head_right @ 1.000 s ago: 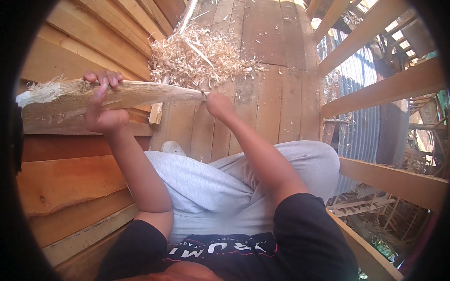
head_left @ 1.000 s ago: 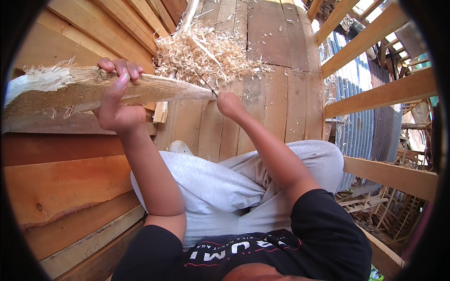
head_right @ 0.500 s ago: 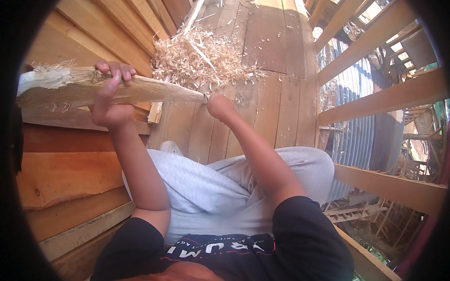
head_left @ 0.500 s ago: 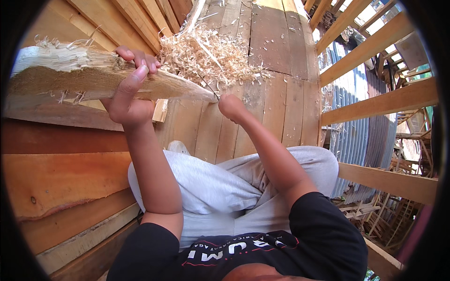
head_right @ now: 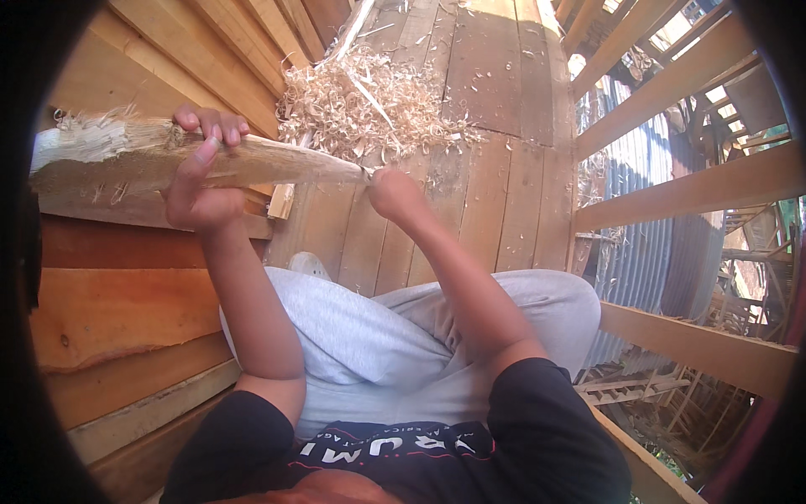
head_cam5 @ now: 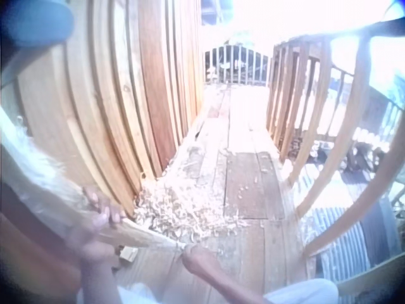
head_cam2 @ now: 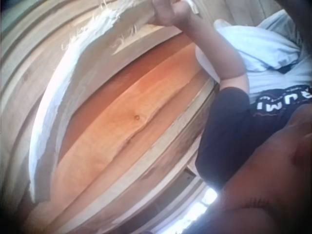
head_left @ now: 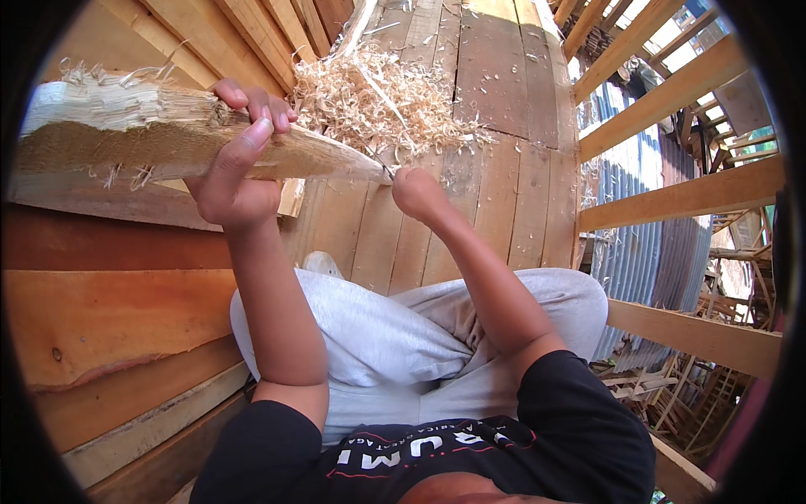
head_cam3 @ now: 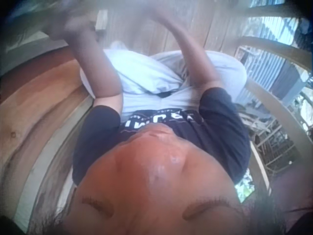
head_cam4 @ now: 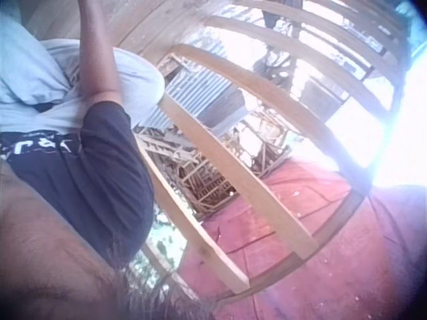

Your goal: The person sits cross-legged on a wooden floor and uses a small knife to shave and shape a curved piece of wood. Wood shavings accumulate on the floor as the person repeatedly rotates the wood and continues carving along its length.

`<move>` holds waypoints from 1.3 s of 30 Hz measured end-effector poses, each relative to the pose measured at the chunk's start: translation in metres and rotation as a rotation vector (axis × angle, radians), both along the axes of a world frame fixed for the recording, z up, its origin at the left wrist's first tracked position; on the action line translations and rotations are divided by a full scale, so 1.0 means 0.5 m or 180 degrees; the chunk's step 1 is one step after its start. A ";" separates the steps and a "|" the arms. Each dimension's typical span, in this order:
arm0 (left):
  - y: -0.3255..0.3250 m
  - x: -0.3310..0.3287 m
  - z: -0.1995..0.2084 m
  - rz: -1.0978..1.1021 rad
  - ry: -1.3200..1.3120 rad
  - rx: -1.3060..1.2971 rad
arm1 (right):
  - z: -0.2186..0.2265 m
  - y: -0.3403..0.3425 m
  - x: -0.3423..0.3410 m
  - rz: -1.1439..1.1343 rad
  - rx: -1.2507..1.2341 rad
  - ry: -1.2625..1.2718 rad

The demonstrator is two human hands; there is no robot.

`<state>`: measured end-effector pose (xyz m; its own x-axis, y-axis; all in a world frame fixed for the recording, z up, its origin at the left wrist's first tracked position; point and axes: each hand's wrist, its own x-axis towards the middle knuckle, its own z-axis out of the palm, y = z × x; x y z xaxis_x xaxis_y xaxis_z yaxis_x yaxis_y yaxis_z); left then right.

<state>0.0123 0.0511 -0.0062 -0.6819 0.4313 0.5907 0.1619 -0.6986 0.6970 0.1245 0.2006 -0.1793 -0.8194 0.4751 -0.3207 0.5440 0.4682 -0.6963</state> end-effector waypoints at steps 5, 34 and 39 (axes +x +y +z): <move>0.002 0.014 0.008 0.0371 -0.0100 -0.0066 | 0.020 -0.014 -0.009 -0.0401 -0.0302 0.0110; -0.034 -0.041 -0.008 0.0297 -0.0244 -0.0222 | -0.089 0.012 0.010 -0.0420 -0.0384 -0.0497; -0.036 -0.036 -0.007 0.0375 -0.0228 -0.0139 | 0.046 -0.043 -0.003 0.0031 -0.0073 -0.0073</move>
<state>-0.0058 0.0331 -0.0096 -0.7691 0.3700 0.5211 0.1896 -0.6465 0.7390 0.1231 0.1792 -0.1565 -0.8162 0.4595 -0.3502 0.5555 0.4576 -0.6943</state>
